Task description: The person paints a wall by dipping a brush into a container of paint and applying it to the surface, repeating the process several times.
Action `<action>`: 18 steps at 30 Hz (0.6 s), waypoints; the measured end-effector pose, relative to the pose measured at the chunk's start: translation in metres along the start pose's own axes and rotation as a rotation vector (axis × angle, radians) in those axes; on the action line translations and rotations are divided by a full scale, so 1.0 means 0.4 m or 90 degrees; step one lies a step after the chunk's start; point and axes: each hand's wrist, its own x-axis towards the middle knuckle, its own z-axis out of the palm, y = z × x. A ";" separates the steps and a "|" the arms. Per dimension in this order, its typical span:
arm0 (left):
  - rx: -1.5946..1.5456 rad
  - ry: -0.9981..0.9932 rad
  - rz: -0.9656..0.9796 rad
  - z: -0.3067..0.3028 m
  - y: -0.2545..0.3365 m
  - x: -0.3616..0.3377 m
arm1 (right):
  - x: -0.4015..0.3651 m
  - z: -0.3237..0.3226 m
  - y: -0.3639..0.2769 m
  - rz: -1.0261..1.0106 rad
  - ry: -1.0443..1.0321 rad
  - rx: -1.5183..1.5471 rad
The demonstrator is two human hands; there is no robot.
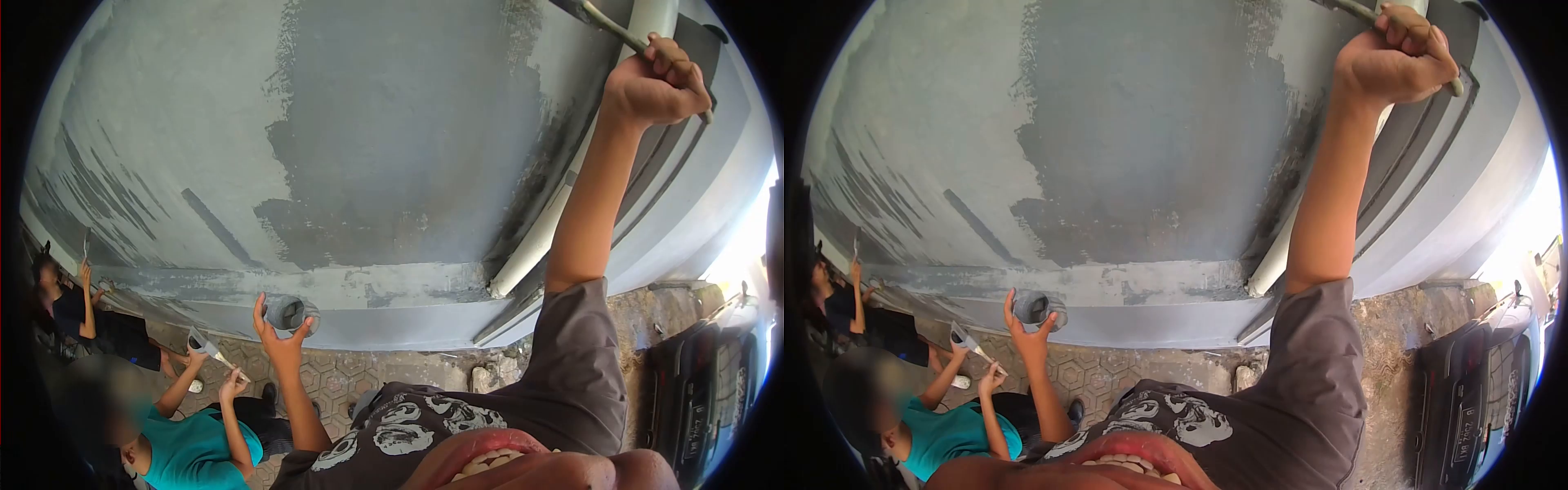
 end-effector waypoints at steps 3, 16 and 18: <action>0.040 -0.009 0.032 -0.009 -0.033 -0.016 | 0.001 0.044 0.062 -0.049 -0.005 0.033; 0.001 0.028 -0.014 -0.027 -0.070 0.001 | -0.411 -0.144 -0.138 0.433 -0.139 -0.216; 0.030 0.017 0.018 -0.025 -0.061 0.010 | -0.334 -0.125 -0.076 0.391 -0.088 -0.163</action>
